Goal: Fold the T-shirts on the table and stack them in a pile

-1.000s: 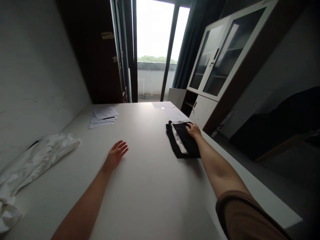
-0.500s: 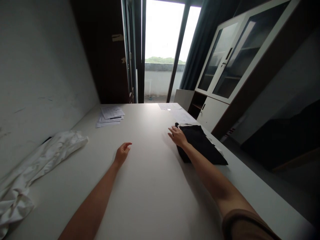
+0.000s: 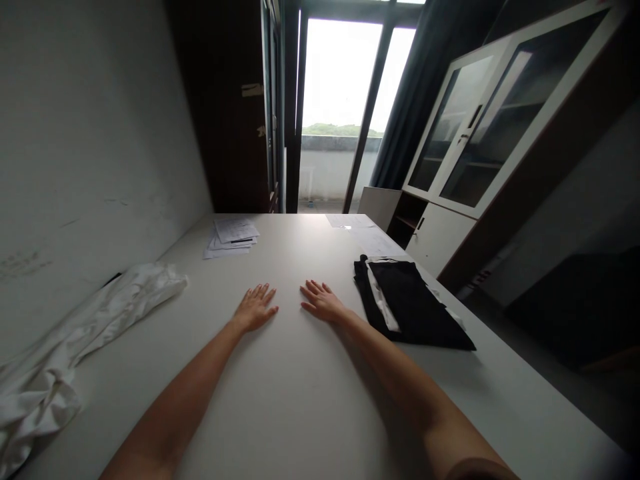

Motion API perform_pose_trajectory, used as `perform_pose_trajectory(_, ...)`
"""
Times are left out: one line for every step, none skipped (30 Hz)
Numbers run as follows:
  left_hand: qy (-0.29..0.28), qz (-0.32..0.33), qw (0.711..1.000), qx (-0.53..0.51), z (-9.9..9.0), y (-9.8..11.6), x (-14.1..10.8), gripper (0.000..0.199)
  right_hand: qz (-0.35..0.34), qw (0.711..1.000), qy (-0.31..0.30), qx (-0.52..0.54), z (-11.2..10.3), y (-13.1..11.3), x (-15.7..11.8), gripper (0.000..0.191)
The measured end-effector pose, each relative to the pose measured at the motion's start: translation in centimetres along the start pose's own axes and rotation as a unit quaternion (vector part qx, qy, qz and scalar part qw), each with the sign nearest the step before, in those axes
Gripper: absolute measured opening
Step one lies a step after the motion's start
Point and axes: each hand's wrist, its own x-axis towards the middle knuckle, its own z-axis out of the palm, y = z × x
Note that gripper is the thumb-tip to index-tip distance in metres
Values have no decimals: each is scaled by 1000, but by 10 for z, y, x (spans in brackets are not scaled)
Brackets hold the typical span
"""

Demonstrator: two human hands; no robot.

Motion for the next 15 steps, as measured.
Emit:
perform_pose_trajectory(0, -4, 1000, 0, 0, -1, 1, 72, 1, 1000, 2, 1, 0, 0, 0, 76)
perform_pose_trajectory(2, -6, 1000, -2, 0, -2, 2, 73, 3, 1000, 5, 2, 0, -1, -1, 76)
perform_pose_trajectory(6, -7, 1000, -6, 0, -2, 3, 73, 5, 1000, 10, 3, 1, -1, -2, 75)
perform_pose_trajectory(11, -7, 1000, -12, 1, -3, 3, 72, 10, 1000, 15, 5, 2, -2, -3, 75)
perform_pose_trajectory(17, -5, 1000, -19, 1, -3, 3, 72, 14, 1000, 20, 7, 4, -2, -4, 75)
perform_pose_trajectory(24, -4, 999, -27, 1, -4, 3, 72, 17, 999, 26, 10, 5, -2, -6, 74)
perform_pose_trajectory(30, -5, 999, -35, 1, -6, 2, 71, 19, 999, 32, 12, 7, -2, -7, 74)
perform_pose_trajectory(36, -8, 998, -43, 1, -9, 1, 70, 18, 999, 38, 15, 8, -2, -8, 73)
perform_pose_trajectory(41, -15, 998, -50, 0, -14, -1, 70, 17, 999, 42, 18, 9, -1, -9, 72)
perform_pose_trajectory(46, -23, 997, -56, -1, -20, -3, 69, 16, 999, 47, 20, 10, 0, -10, 71)
perform_pose_trajectory(50, -32, 996, -61, -2, -27, -6, 68, 15, 998, 50, 20, 11, 1, -10, 70)
perform_pose_trajectory(53, -40, 996, -63, -3, -36, -10, 68, 14, 998, 53, 20, 12, 1, -10, 70)
perform_pose_trajectory(55, -49, 995, -63, -5, -45, -15, 68, 13, 998, 57, 19, 13, 2, -10, 69)
perform_pose_trajectory(57, -57, 995, -62, -6, -54, -21, 68, 13, 998, 61, 17, 14, 3, -10, 69)
perform_pose_trajectory(59, -66, 994, -59, -8, -63, -26, 68, 14, 998, 65, 17, 15, 3, -9, 68)
